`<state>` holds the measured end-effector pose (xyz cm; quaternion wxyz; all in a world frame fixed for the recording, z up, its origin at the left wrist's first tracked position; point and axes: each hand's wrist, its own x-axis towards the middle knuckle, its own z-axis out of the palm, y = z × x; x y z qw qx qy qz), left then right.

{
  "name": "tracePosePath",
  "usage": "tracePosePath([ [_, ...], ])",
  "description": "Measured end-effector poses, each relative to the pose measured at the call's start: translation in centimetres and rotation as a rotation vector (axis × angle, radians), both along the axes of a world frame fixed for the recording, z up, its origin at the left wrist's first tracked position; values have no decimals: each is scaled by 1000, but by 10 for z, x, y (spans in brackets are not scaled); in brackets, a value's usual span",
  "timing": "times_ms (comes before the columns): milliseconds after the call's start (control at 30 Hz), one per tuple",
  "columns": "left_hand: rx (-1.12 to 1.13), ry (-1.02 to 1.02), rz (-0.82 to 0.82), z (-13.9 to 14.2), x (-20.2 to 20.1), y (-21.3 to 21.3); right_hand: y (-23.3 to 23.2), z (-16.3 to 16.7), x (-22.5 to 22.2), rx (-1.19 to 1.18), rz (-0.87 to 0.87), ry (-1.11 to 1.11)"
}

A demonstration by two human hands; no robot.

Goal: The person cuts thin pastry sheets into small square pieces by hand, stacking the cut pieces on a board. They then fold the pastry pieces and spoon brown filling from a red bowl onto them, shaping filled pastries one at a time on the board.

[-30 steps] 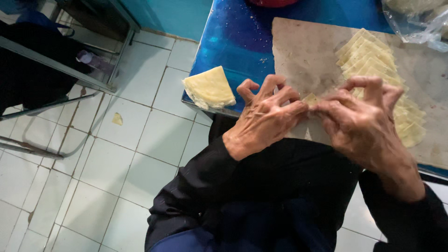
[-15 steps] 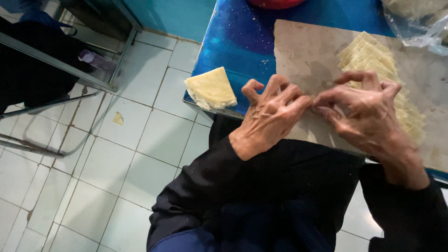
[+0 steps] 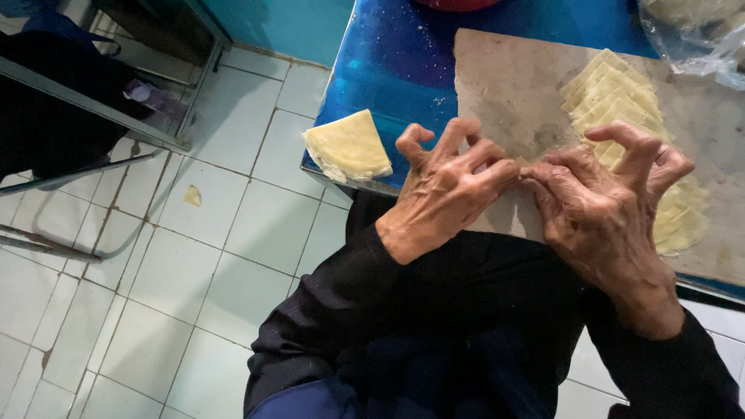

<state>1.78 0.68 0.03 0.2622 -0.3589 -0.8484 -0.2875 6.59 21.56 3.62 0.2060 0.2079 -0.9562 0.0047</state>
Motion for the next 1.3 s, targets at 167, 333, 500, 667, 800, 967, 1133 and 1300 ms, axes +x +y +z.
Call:
tracePosePath([
  [167,-58,12,67,-1,2,4,0,-4,-1,65,17,110],
  [333,-54,79,109,1,10,1,-6,0,0,180,-66,124],
  [500,-123,-2,85,4,6,-1,-12,12,15,294,-96,192],
  [667,-88,-16,112,1,3,-4,-14,8,11,313,-77,112],
  [800,-55,19,179,0,-4,5,-15,9,-11,478,-99,86],
  [967,-85,35,202,0,-25,19,-20,8,-32,171,-33,-8],
  [1133,-88,90,149,-4,-35,18,-3,-1,5,31,-155,-24],
  [1300,-111,166,244,1,-29,-3,47,5,58,-93,-280,-23],
])
